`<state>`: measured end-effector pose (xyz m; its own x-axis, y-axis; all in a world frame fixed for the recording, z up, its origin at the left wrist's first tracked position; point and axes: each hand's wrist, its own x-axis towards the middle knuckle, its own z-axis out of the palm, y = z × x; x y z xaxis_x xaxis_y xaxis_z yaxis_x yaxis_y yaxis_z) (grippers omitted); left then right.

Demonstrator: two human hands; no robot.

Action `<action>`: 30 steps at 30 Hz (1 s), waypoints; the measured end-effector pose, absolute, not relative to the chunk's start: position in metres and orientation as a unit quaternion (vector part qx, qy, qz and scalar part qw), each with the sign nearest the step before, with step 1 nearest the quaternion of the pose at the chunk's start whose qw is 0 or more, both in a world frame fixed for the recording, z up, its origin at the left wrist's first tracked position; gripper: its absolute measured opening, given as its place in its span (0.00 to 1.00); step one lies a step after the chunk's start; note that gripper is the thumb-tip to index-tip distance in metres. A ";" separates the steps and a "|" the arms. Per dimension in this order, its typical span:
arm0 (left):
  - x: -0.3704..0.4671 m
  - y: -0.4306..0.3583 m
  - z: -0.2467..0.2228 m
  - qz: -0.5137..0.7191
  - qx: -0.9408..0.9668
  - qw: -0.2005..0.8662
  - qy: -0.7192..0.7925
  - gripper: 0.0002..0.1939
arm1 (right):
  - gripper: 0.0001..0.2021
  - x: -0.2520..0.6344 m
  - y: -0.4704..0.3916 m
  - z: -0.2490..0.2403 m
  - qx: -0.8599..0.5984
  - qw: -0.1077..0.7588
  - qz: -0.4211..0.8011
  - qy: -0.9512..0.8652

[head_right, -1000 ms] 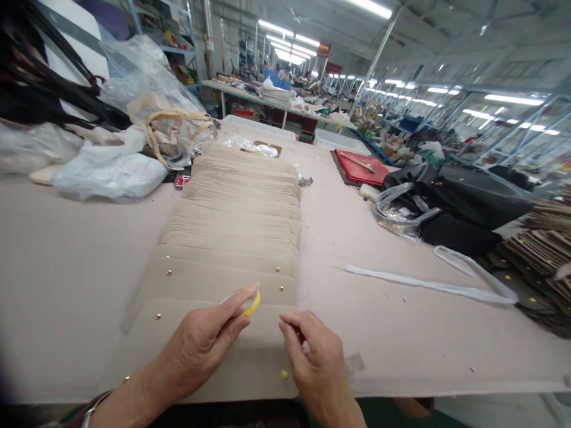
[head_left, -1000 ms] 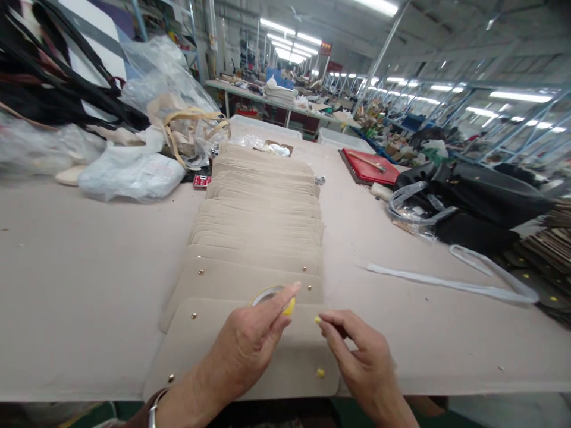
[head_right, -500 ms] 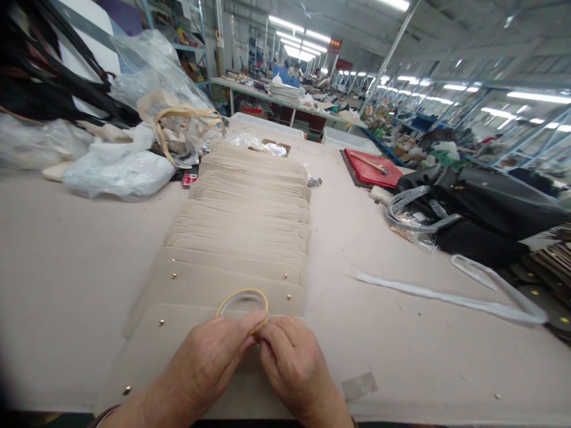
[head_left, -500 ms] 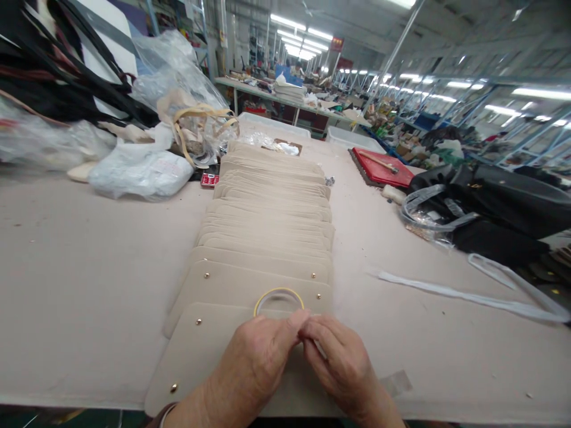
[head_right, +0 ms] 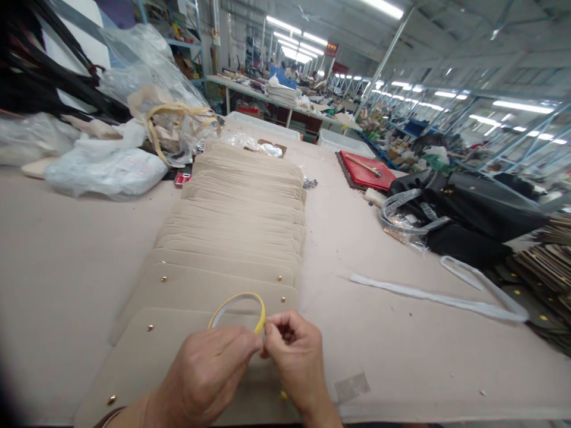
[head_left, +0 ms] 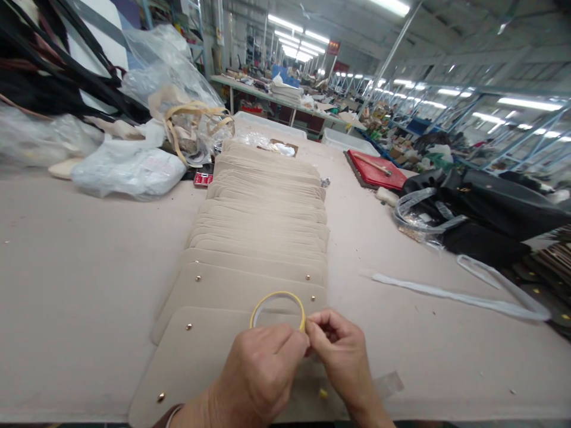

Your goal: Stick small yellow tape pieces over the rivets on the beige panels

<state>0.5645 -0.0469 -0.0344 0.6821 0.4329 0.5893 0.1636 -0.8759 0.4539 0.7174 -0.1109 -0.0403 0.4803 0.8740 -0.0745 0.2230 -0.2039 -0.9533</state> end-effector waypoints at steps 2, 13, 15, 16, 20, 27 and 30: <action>0.569 -0.046 -0.035 0.363 0.901 0.174 0.164 0.11 | 0.15 0.732 -0.108 -0.043 -0.705 0.506 0.381 -0.320; 0.580 -0.029 -0.077 0.191 0.947 0.068 0.249 0.04 | 0.15 0.759 -0.093 -0.058 -0.758 0.384 0.294 -0.437; 0.580 -0.030 -0.076 0.193 0.947 0.075 0.247 0.04 | 0.13 0.757 -0.091 -0.058 -0.765 0.357 0.250 -0.474; 0.580 -0.031 -0.076 0.193 0.947 0.077 0.246 0.04 | 0.12 0.757 -0.090 -0.058 -0.765 0.347 0.226 -0.493; 0.580 -0.031 -0.076 0.187 0.946 0.085 0.250 0.04 | 0.11 0.758 -0.084 -0.058 -0.761 0.309 0.151 -0.550; 0.579 -0.033 -0.080 0.186 0.943 0.083 0.262 0.05 | 0.13 0.763 -0.091 -0.063 -0.796 0.337 0.209 -0.457; 0.578 -0.033 -0.079 0.178 0.944 0.087 0.262 0.04 | 0.12 0.762 -0.101 -0.066 -0.779 0.348 0.217 -0.475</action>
